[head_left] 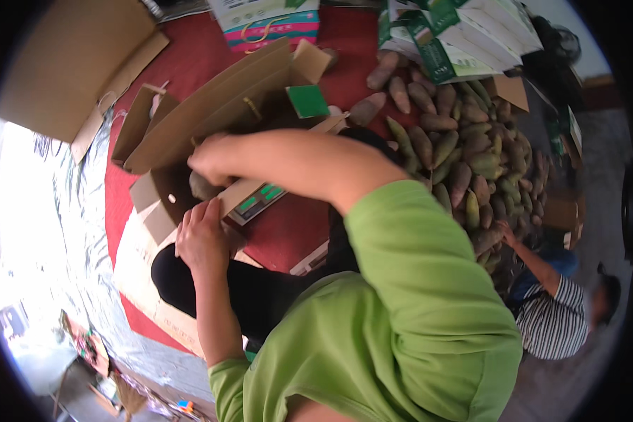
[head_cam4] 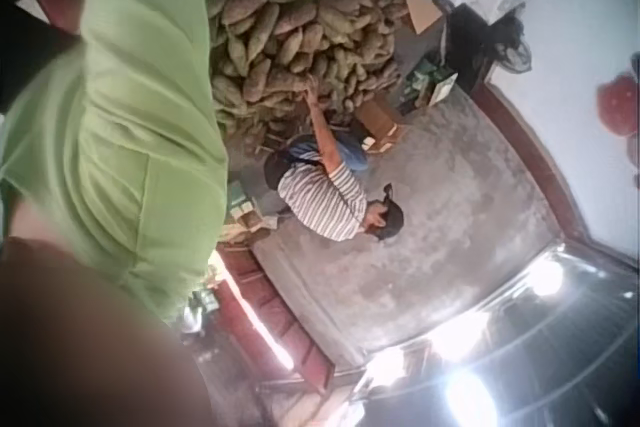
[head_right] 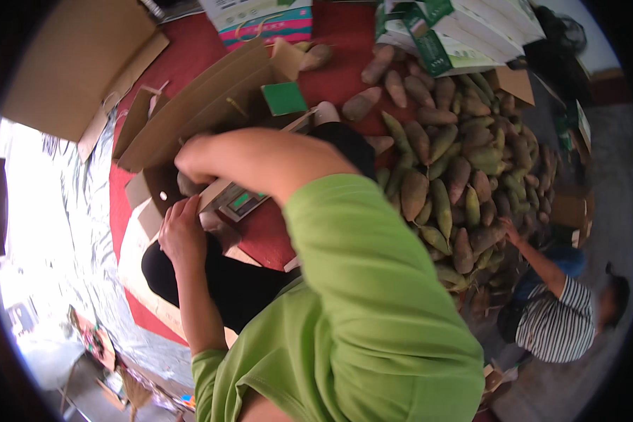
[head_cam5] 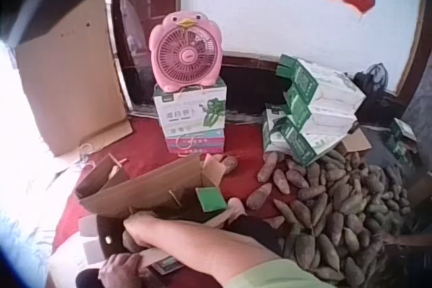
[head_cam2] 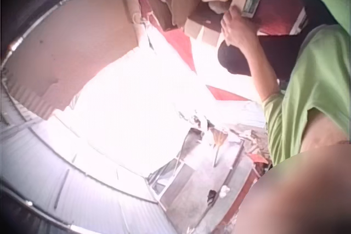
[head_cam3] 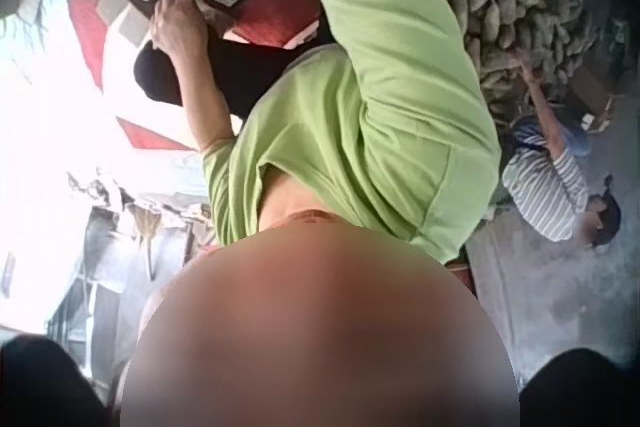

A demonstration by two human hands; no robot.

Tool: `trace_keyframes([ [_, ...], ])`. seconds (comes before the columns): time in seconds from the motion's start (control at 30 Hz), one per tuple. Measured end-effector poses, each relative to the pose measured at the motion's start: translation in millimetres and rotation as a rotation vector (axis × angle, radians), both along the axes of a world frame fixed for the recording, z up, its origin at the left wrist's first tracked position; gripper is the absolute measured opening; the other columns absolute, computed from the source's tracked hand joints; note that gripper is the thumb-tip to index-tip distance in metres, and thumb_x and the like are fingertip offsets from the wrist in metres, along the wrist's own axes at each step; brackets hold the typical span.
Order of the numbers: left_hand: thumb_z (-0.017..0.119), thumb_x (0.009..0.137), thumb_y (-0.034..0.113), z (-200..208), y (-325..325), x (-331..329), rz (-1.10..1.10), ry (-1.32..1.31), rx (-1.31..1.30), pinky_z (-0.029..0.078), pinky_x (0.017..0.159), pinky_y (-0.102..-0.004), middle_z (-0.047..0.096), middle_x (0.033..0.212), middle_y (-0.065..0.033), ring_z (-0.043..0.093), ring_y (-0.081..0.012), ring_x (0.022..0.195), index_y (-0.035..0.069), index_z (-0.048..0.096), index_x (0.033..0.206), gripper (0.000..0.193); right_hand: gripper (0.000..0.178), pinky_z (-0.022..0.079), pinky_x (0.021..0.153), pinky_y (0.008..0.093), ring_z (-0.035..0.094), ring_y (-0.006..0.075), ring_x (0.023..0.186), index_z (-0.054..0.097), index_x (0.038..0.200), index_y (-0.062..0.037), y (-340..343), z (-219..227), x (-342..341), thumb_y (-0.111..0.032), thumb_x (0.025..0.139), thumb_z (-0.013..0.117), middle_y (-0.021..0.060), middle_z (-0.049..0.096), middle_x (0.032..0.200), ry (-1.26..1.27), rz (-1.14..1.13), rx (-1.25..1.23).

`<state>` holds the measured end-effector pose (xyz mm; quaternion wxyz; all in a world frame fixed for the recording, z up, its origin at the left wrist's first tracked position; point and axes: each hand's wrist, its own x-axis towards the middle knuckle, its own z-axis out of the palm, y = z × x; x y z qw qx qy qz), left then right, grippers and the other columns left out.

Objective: Sort vegetables from a pile into cardboard boxes and weigh them on a scale.

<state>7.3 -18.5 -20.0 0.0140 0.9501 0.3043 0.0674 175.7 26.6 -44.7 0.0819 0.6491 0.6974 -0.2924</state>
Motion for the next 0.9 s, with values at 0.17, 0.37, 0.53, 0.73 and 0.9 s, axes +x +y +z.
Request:
trace_keyframes([
  [0.17, 0.055, 0.082, 0.012, -2, -5, -3, 0.008, -0.024, 0.032, 0.05, 0.077, -0.0373, 0.066, 0.096, -0.0018, 0.063, -0.0228, 0.09, 0.013, 0.066, 0.1, 0.021, 0.044, 0.052, 0.084, 0.0392, 0.064, 0.0281, 0.1, 0.071, 0.1, -0.0049, 17, -26, -18, -0.011, 0.058, 0.083, 0.013, 0.068, 0.104, -0.033, 0.024, -0.039],
  [0.37, 0.058, 0.081, 0.011, -7, -2, 7, -0.028, -0.046, 0.084, 0.052, 0.071, -0.0364, 0.066, 0.095, -0.0018, 0.064, -0.0226, 0.087, 0.015, 0.068, 0.099, 0.021, 0.044, 0.052, 0.082, 0.0376, 0.064, 0.0293, 0.096, 0.068, 0.105, -0.0037, 26, -26, 3, -0.022, 0.065, 0.077, 0.0146, 0.068, 0.101, 0.178, 0.15, 0.11],
  [0.53, 0.06, 0.079, 0.008, -5, -1, -1, 0.012, -0.007, 0.08, 0.052, 0.073, -0.0367, 0.067, 0.095, -0.0019, 0.063, -0.023, 0.088, 0.015, 0.068, 0.1, 0.024, 0.049, 0.051, 0.077, 0.0338, 0.065, 0.0242, 0.088, 0.059, 0.117, -0.0006, -43, 62, 73, -0.022, 0.074, 0.068, 0.0127, 0.068, 0.097, 0.671, -0.014, 0.656],
  [0.73, 0.061, 0.079, 0.006, -4, -3, 6, 0.074, 0.005, 0.062, 0.051, 0.079, -0.0352, 0.067, 0.1, -0.0007, 0.063, -0.0217, 0.093, 0.016, 0.068, 0.103, 0.027, 0.023, 0.05, 0.061, 0.0297, 0.061, 0.0159, 0.068, 0.061, 0.101, -0.0003, -211, 56, 194, -0.018, 0.086, 0.063, 0.0029, 0.064, 0.078, 0.626, -0.584, 0.986],
  [0.9, 0.06, 0.08, 0.007, -6, -4, 7, 0.087, 0.01, 0.028, 0.05, 0.08, -0.0354, 0.067, 0.102, -0.001, 0.063, -0.0226, 0.095, 0.015, 0.068, 0.103, 0.026, 0.037, 0.049, 0.082, 0.032, 0.062, 0.018, 0.095, 0.057, 0.116, -0.0031, -351, -68, 212, -0.015, 0.082, 0.065, 0.0102, 0.065, 0.102, 0.373, -1.109, 0.563],
])
